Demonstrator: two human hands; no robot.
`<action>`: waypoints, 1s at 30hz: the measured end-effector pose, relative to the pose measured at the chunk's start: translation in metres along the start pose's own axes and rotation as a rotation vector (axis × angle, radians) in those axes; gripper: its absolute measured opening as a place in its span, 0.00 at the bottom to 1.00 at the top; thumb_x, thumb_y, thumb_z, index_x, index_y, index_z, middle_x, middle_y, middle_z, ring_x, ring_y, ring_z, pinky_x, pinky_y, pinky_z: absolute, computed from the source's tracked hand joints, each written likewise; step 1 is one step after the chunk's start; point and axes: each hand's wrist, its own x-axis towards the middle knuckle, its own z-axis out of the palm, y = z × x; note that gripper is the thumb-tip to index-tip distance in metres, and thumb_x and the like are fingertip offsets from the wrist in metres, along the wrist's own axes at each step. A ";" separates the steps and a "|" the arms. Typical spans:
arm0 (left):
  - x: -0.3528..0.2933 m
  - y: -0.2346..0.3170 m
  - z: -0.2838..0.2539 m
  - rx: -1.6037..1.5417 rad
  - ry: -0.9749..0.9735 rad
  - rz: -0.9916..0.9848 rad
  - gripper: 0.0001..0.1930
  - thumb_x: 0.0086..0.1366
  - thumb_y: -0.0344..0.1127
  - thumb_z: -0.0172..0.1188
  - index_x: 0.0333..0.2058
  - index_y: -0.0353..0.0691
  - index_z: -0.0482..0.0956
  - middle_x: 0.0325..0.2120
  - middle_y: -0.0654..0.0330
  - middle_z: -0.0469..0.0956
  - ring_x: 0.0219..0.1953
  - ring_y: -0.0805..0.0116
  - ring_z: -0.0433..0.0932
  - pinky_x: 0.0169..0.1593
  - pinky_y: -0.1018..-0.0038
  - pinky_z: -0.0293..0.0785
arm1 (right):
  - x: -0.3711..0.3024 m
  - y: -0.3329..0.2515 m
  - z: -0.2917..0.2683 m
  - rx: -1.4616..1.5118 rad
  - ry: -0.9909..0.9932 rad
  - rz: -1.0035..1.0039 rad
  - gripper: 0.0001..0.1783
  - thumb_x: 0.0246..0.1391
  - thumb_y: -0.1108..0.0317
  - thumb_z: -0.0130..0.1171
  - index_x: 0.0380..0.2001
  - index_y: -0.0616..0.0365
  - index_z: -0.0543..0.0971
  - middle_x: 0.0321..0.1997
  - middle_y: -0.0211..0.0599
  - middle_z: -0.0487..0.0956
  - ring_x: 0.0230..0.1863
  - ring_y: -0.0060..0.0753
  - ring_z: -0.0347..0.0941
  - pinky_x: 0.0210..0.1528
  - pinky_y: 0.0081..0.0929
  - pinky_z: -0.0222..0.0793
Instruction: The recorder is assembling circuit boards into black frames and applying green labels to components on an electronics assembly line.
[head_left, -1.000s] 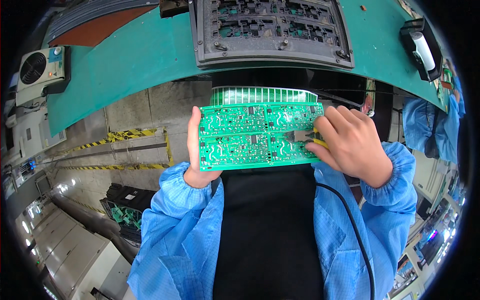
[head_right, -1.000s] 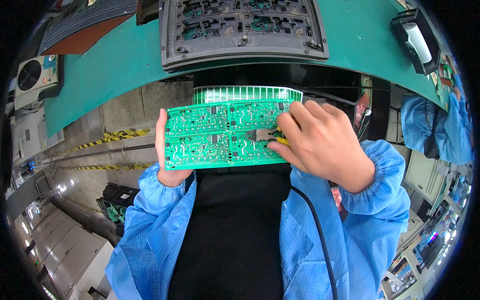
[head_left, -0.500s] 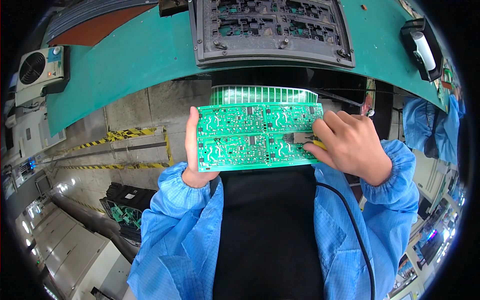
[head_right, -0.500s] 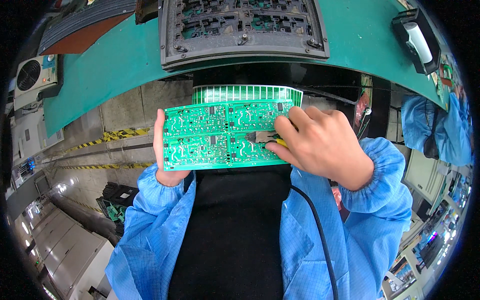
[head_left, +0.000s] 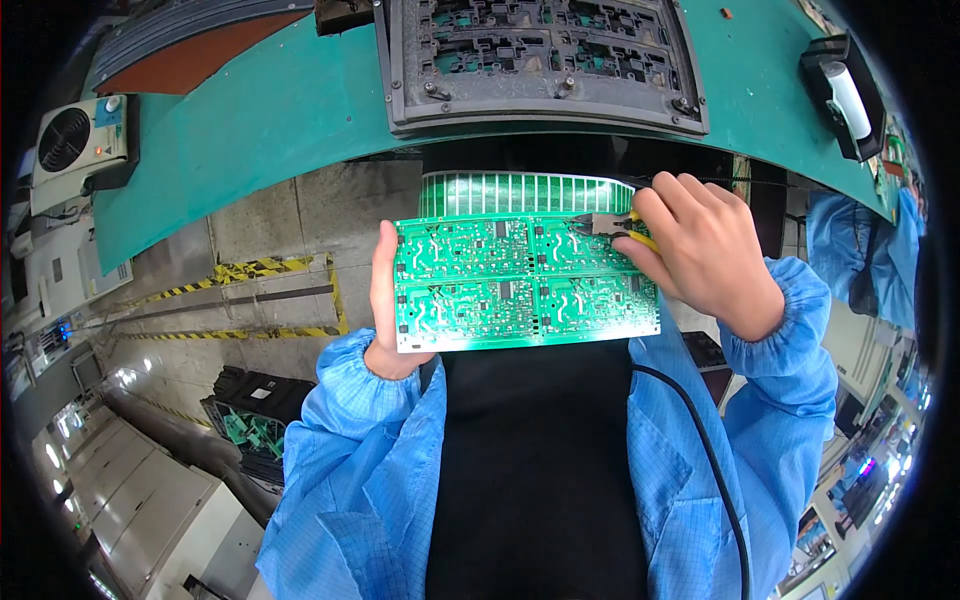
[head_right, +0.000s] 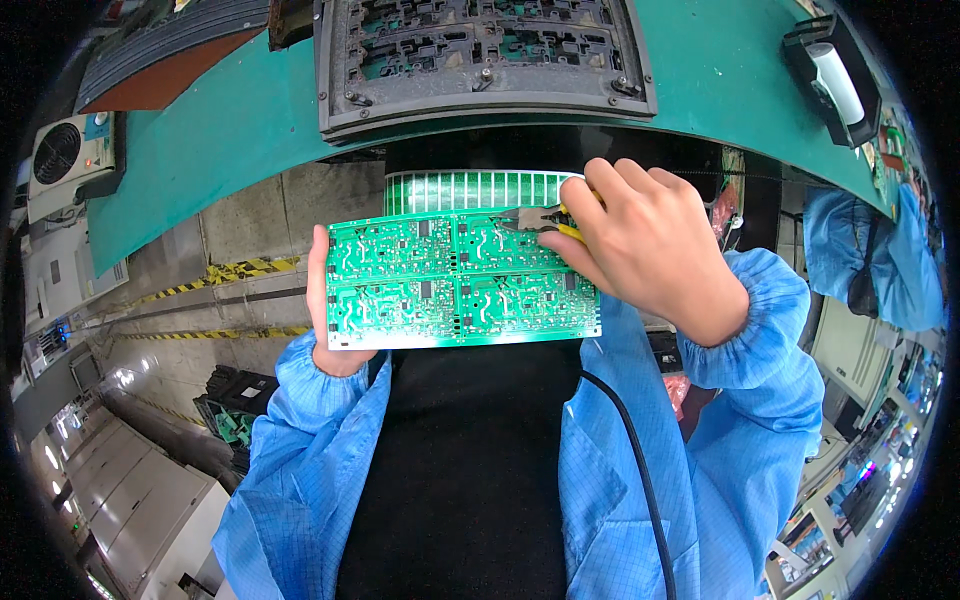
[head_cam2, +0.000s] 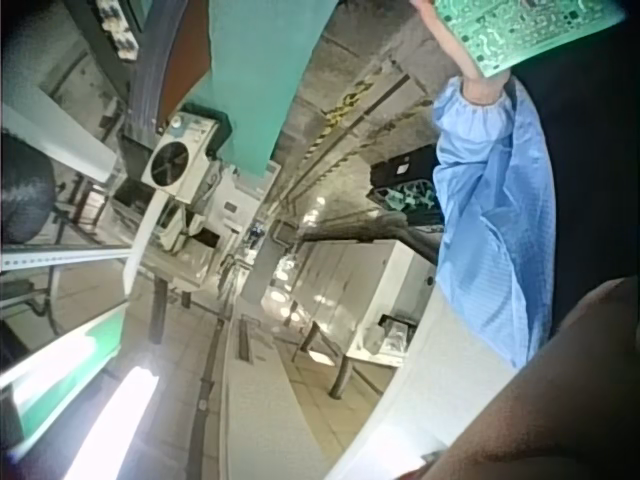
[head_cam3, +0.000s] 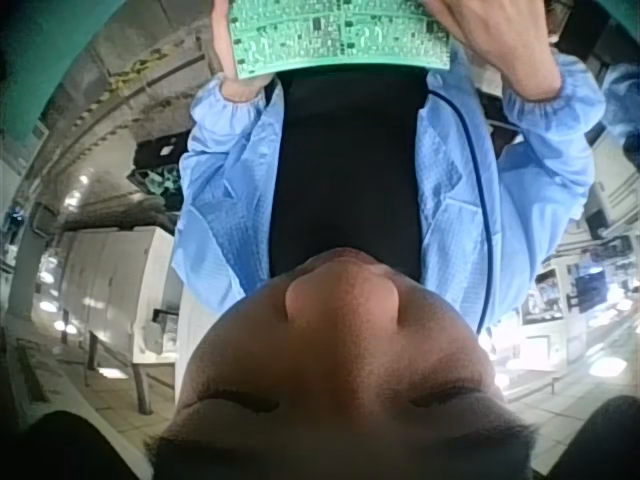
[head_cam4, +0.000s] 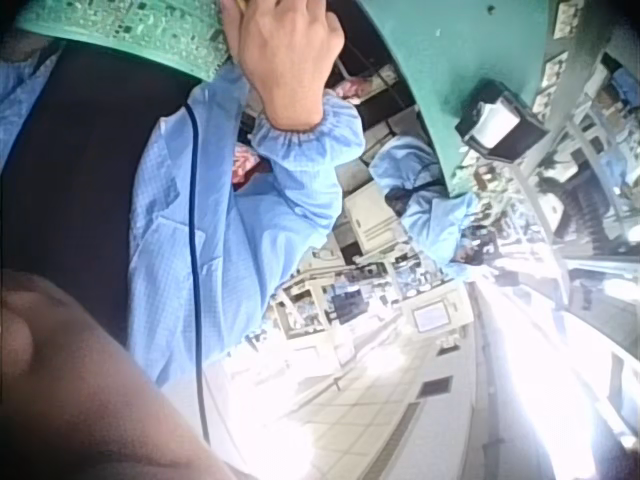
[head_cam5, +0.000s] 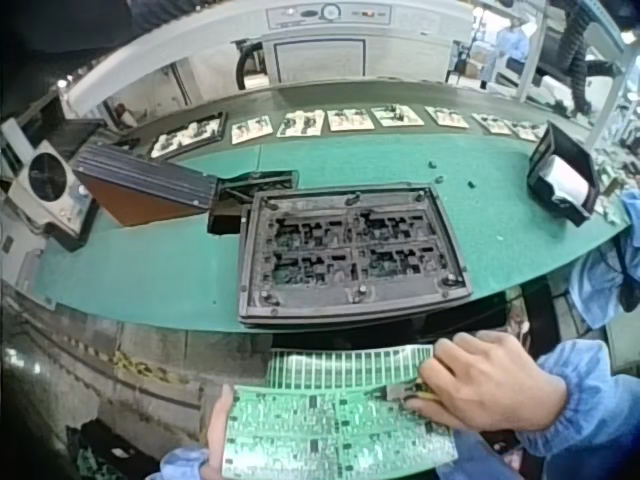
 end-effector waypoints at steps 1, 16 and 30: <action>0.000 0.001 0.000 -0.003 -0.017 0.004 0.37 0.72 0.65 0.41 0.57 0.35 0.75 0.52 0.50 0.80 0.50 0.56 0.81 0.55 0.60 0.78 | 0.000 0.000 0.000 0.010 -0.007 0.006 0.20 0.51 0.54 0.66 0.30 0.56 0.69 0.30 0.35 0.68 0.30 0.37 0.71 0.30 0.34 0.68; -0.004 0.003 -0.009 0.094 0.010 0.051 0.37 0.73 0.65 0.38 0.56 0.33 0.74 0.51 0.51 0.80 0.50 0.57 0.81 0.55 0.61 0.77 | 0.004 -0.006 -0.007 0.023 -0.013 -0.022 0.20 0.50 0.55 0.68 0.30 0.57 0.69 0.30 0.35 0.68 0.30 0.35 0.71 0.28 0.34 0.69; -0.001 0.008 -0.001 0.112 -0.039 0.108 0.37 0.74 0.65 0.38 0.54 0.33 0.75 0.49 0.51 0.81 0.49 0.59 0.81 0.54 0.63 0.77 | 0.002 0.000 -0.005 -0.094 0.033 -0.039 0.19 0.51 0.54 0.68 0.30 0.55 0.71 0.27 0.33 0.69 0.25 0.34 0.72 0.25 0.32 0.69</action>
